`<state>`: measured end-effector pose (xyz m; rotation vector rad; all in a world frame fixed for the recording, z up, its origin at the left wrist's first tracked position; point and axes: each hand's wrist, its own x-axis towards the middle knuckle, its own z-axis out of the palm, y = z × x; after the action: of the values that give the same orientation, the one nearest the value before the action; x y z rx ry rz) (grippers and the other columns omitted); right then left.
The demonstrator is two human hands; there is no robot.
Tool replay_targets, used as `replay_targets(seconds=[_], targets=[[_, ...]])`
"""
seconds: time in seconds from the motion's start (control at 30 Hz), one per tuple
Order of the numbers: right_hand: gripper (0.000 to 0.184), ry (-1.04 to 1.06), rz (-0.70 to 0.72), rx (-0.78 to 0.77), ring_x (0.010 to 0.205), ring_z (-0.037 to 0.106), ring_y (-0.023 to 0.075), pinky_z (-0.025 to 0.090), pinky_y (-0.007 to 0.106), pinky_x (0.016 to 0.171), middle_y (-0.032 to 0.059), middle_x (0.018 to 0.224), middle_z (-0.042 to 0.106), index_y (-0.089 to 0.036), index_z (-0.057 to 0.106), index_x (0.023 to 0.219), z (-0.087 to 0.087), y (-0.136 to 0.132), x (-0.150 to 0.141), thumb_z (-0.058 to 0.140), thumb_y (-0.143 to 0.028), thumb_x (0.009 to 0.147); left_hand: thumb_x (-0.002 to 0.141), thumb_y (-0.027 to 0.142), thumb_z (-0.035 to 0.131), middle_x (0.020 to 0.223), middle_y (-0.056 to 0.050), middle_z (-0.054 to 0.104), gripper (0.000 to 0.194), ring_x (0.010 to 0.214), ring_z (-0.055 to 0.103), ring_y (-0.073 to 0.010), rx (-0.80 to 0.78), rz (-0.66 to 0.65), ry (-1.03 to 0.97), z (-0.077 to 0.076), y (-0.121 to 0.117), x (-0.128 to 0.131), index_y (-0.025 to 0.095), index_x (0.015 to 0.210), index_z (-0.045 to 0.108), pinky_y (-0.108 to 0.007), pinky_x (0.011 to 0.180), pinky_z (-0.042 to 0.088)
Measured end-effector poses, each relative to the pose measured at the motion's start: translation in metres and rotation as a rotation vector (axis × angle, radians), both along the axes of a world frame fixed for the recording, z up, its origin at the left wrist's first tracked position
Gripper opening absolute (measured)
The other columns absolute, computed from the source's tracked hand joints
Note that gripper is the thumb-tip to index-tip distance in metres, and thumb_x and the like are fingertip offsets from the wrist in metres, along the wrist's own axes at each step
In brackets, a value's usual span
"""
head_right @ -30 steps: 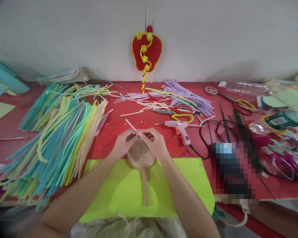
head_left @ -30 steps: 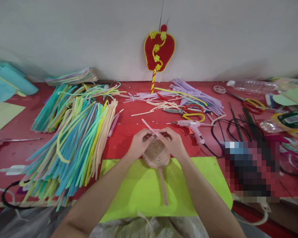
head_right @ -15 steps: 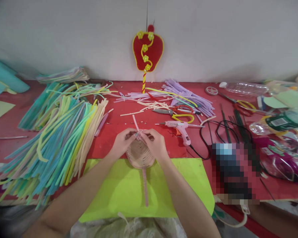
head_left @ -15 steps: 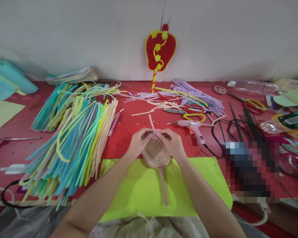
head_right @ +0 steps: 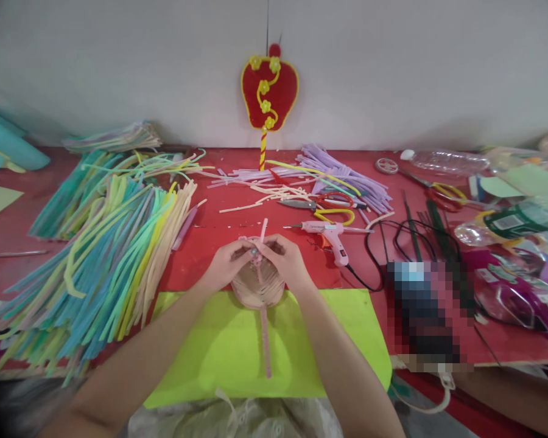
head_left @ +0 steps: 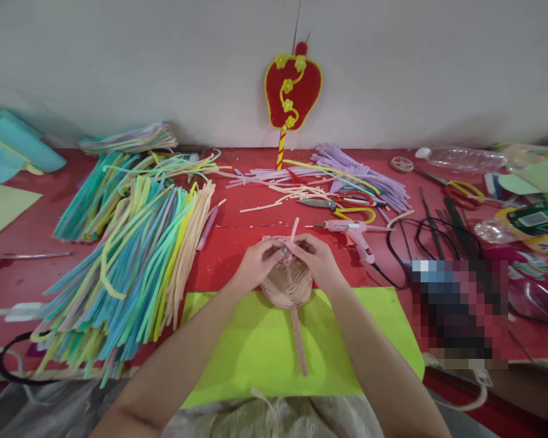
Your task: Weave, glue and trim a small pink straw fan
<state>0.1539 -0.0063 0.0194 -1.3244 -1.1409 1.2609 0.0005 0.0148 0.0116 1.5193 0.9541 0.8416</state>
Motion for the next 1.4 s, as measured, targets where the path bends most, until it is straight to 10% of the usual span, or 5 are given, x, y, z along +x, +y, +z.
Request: replay_targets(seconds=[1.4], targets=[[0.02,-0.073,-0.155,0.114,0.058,0.052,0.0116,0.041,0.025,0.055,-0.0013,0.064,0.056,-0.02,0.052,0.071,-0.011,-0.001,-0.007,0.058,-0.039,0.076,0.074,0.035,0.061,0.083,-0.005,0.066,0.022,0.08,0.063,-0.0148,-0.138,-0.052,-0.126,-0.004,0.006,-0.004,0.015,0.082,0.055,-0.029,0.078,0.049]])
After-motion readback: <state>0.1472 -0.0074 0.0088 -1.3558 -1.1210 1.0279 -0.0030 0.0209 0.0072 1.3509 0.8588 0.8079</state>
